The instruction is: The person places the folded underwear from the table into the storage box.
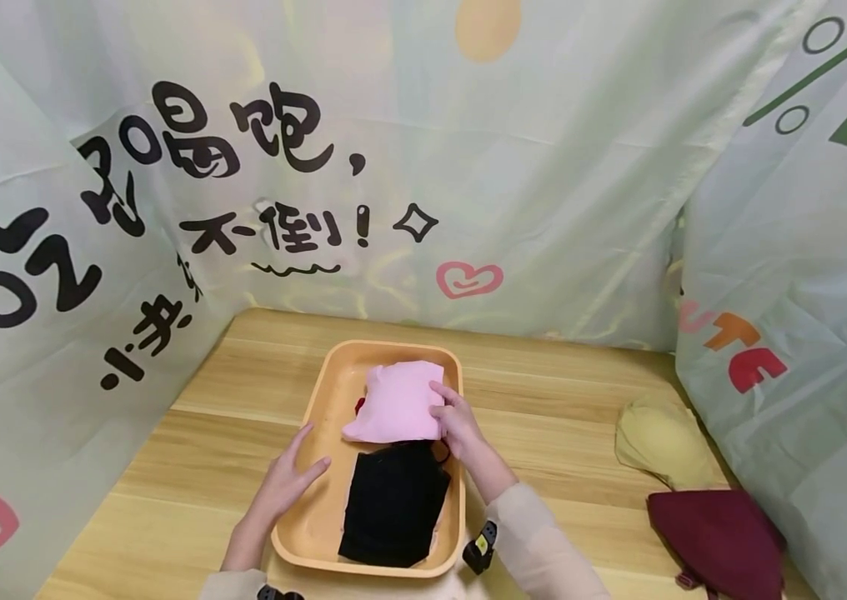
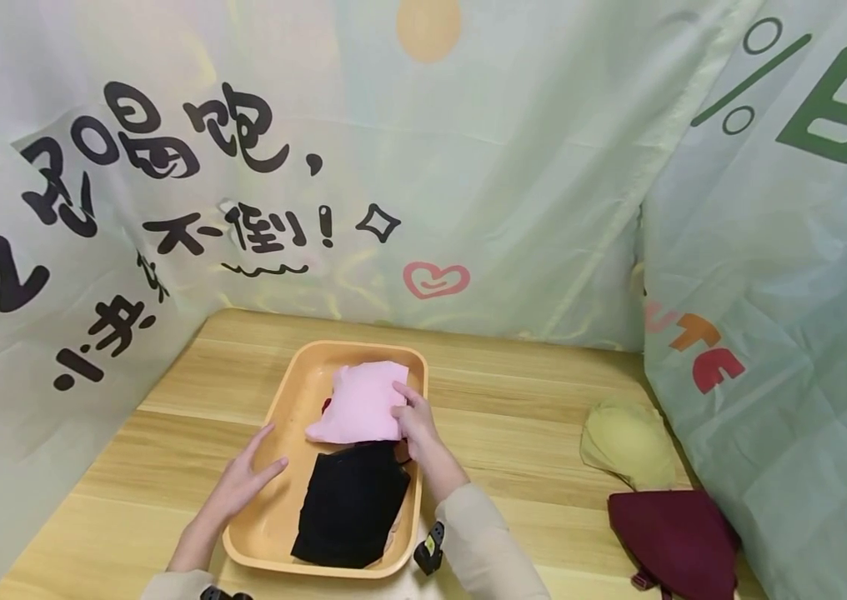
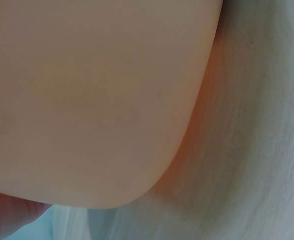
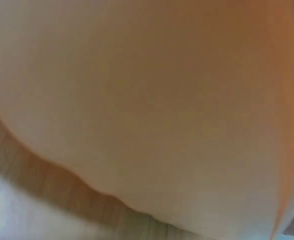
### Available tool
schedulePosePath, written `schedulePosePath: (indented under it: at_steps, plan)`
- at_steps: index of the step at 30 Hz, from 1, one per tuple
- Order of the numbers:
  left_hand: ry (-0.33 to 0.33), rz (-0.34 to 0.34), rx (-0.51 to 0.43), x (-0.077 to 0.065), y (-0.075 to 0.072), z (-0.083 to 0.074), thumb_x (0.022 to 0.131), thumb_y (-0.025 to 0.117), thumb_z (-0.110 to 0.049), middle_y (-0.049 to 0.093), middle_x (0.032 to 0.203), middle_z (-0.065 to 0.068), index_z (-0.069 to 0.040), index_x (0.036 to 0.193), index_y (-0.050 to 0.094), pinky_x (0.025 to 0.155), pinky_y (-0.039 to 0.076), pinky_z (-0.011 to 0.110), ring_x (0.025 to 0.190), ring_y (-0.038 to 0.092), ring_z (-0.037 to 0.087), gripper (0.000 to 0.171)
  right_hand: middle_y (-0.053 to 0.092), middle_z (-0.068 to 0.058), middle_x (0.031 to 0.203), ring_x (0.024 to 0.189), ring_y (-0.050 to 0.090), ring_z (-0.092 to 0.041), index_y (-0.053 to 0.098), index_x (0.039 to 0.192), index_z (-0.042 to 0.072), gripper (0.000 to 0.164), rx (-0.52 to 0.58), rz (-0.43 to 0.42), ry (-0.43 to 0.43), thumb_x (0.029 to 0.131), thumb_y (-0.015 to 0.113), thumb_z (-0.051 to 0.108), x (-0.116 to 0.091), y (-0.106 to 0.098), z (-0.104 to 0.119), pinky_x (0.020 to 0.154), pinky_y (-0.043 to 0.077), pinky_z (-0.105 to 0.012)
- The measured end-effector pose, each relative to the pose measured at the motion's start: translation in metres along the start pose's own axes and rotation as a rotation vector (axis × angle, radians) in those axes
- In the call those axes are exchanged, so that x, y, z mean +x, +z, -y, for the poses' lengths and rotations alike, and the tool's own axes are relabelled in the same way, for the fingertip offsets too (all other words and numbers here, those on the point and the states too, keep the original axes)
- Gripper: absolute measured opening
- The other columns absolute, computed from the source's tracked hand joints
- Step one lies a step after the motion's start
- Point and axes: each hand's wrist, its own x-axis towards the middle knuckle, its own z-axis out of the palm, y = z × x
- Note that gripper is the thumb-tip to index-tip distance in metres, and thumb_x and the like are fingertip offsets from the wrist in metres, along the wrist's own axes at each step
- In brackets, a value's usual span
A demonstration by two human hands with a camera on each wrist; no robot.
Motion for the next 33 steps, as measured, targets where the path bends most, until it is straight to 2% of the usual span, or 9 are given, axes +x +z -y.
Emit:
schedulePosePath:
  at_steps: [2,5,7,8,9,11,14,22,33]
  plan:
    - [0.005,-0.005,0.004,0.0,0.0,0.0,0.086,0.061,-0.034,0.03,0.142,0.027,-0.009,0.143,0.027,0.098,0.029,0.062,0.124,0.032,0.049,0.071,0.042,-0.021,0.127,0.059,0.041,-0.008,0.04,0.134,-0.003,0.055,-0.043,0.016,-0.015,0.08,0.043,-0.012,-0.002,-0.002,0.003,0.05,0.034,-0.016]
    - [0.012,-0.015,0.018,0.0,0.0,0.0,0.086,0.061,-0.034,0.031,0.141,0.027,-0.008,0.143,0.027,0.097,0.03,0.061,0.123,0.033,0.049,0.071,0.033,-0.027,0.138,0.097,0.05,-0.022,0.035,0.135,-0.008,0.055,-0.103,0.058,-0.048,0.08,0.042,-0.012,-0.007,-0.005,0.006,0.078,0.043,-0.024]
    - [0.015,-0.02,0.028,-0.001,0.0,0.0,0.086,0.061,-0.034,0.031,0.141,0.028,-0.007,0.142,0.028,0.096,0.031,0.062,0.122,0.034,0.05,0.07,0.029,-0.029,0.141,0.121,0.038,-0.031,0.032,0.135,-0.011,0.055,-0.127,0.088,-0.07,0.081,0.041,-0.012,-0.01,-0.006,0.008,0.098,0.036,-0.035]
    - [0.01,-0.019,0.026,-0.001,-0.001,0.0,0.086,0.061,-0.034,0.031,0.141,0.028,-0.007,0.142,0.028,0.096,0.031,0.062,0.122,0.034,0.05,0.071,0.027,-0.029,0.142,0.13,0.026,-0.034,0.03,0.135,-0.012,0.054,-0.131,0.103,-0.079,0.083,0.04,-0.011,-0.011,-0.006,0.009,0.106,0.028,-0.041]
    - [0.007,-0.016,0.024,-0.001,-0.001,0.0,0.086,0.061,-0.034,0.031,0.141,0.028,-0.008,0.142,0.027,0.096,0.031,0.062,0.123,0.033,0.05,0.07,0.026,-0.029,0.142,0.133,0.021,-0.036,0.029,0.135,-0.012,0.053,-0.14,0.112,-0.084,0.083,0.04,-0.011,-0.013,-0.006,0.009,0.108,0.023,-0.045]
    - [0.0,-0.011,0.02,-0.001,-0.001,0.0,0.086,0.061,-0.034,0.031,0.141,0.028,-0.009,0.143,0.027,0.097,0.03,0.062,0.123,0.033,0.05,0.071,0.027,-0.03,0.141,0.134,0.019,-0.039,0.03,0.135,-0.012,0.052,-0.158,0.118,-0.092,0.085,0.04,-0.01,-0.015,-0.007,0.01,0.109,0.019,-0.05]
    - [-0.003,-0.007,0.017,-0.001,-0.001,0.0,0.086,0.061,-0.034,0.03,0.142,0.027,-0.009,0.143,0.026,0.097,0.03,0.062,0.123,0.033,0.05,0.071,0.03,-0.03,0.14,0.132,0.023,-0.04,0.032,0.136,-0.009,0.05,-0.184,0.109,-0.1,0.086,0.04,-0.008,-0.019,-0.008,0.012,0.107,0.021,-0.051]
    - [-0.008,0.001,0.019,0.0,0.0,0.0,0.086,0.06,-0.035,0.03,0.142,0.027,-0.01,0.143,0.026,0.097,0.03,0.061,0.124,0.033,0.05,0.071,0.035,-0.031,0.136,0.124,0.035,-0.042,0.033,0.134,-0.011,0.046,-0.185,0.072,-0.159,0.089,0.041,-0.005,-0.027,-0.015,0.011,0.103,0.03,-0.051]
    - [-0.003,-0.002,0.024,-0.001,0.0,-0.002,0.086,0.06,-0.035,0.03,0.142,0.027,-0.009,0.143,0.026,0.097,0.03,0.062,0.124,0.032,0.05,0.071,0.035,-0.034,0.134,0.122,0.037,-0.043,0.031,0.133,-0.014,0.046,-0.17,0.059,-0.186,0.09,0.042,-0.004,-0.031,-0.029,0.006,0.1,0.035,-0.048]
